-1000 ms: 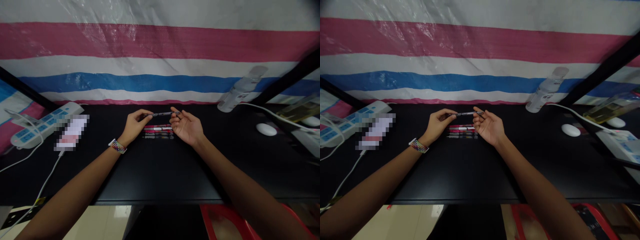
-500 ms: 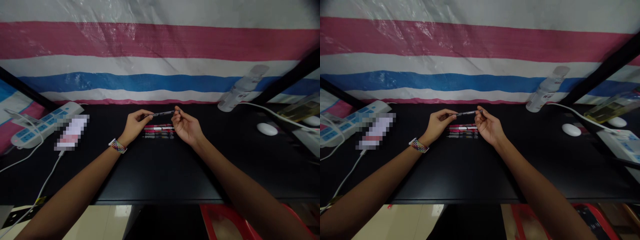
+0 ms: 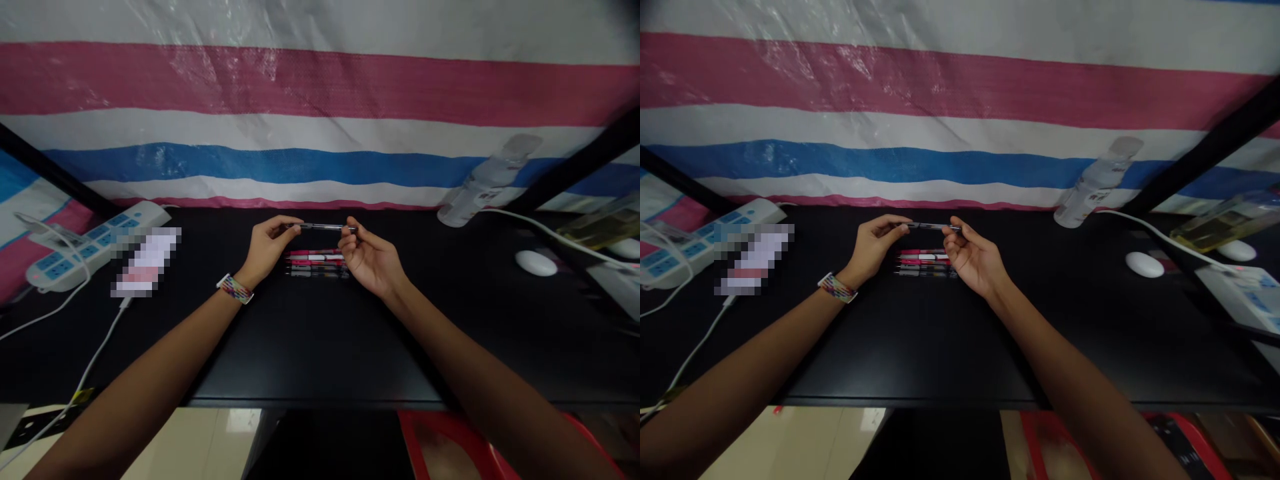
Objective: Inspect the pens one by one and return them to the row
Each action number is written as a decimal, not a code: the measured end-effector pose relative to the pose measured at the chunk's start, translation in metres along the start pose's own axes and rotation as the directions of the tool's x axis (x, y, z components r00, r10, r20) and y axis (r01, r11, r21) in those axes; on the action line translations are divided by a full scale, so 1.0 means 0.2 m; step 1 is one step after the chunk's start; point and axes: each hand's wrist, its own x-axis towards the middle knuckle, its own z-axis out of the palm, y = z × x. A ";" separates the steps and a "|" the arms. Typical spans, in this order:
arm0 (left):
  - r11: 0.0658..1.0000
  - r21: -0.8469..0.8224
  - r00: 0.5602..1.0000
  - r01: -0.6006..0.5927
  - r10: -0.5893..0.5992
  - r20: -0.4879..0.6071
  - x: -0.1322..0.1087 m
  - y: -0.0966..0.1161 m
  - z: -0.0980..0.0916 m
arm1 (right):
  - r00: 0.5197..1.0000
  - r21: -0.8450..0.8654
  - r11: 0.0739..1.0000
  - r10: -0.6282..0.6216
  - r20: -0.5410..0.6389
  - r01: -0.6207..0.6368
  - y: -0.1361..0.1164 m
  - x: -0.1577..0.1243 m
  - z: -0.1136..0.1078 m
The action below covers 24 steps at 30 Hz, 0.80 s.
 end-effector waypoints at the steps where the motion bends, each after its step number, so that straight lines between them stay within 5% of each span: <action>1: 1.000 -0.007 1.000 0.003 -0.003 -0.004 0.00 0.00 0.00 | 1.000 -0.004 1.000 0.004 -0.004 -0.005 0.00 -0.01 0.01; 13: 0.999 -0.045 0.999 0.025 -0.024 0.029 -0.01 0.02 0.00 | 0.997 -0.068 0.995 -0.073 -0.026 0.071 0.01 0.02 -0.01; 24: 0.999 -0.004 0.996 0.051 -0.051 0.079 -0.01 0.04 0.01 | 0.996 0.056 0.996 -0.059 -0.064 0.063 0.01 0.03 -0.02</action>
